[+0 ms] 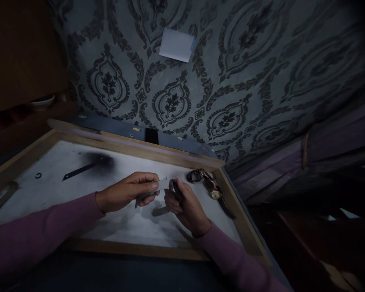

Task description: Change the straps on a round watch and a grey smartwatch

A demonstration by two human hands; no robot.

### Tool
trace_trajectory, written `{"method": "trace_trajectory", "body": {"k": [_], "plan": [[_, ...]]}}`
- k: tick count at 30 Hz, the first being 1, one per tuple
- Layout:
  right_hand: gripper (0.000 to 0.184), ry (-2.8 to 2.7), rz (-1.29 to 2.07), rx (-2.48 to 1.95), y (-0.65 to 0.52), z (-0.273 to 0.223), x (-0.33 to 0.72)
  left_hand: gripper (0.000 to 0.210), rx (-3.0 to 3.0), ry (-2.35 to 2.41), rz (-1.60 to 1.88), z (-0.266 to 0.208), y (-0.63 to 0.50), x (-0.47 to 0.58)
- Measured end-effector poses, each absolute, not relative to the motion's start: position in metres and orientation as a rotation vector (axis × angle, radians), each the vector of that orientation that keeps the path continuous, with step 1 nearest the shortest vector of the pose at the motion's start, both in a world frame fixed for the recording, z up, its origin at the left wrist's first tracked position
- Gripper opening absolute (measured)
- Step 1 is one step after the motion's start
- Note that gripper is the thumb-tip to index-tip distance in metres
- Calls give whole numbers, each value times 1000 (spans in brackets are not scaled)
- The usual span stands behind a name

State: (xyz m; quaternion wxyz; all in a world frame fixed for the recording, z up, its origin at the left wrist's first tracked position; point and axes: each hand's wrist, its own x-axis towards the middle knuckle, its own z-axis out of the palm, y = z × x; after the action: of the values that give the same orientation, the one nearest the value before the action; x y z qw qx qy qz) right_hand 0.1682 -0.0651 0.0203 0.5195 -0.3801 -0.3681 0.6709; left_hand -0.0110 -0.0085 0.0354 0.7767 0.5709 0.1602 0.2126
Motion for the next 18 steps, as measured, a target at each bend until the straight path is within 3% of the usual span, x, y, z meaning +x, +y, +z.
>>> {"method": "trace_trajectory", "body": {"k": [18], "plan": [[53,-1022,1513,-1008,-68,16,165,27,1234,300,428,32,-13,-8]]}}
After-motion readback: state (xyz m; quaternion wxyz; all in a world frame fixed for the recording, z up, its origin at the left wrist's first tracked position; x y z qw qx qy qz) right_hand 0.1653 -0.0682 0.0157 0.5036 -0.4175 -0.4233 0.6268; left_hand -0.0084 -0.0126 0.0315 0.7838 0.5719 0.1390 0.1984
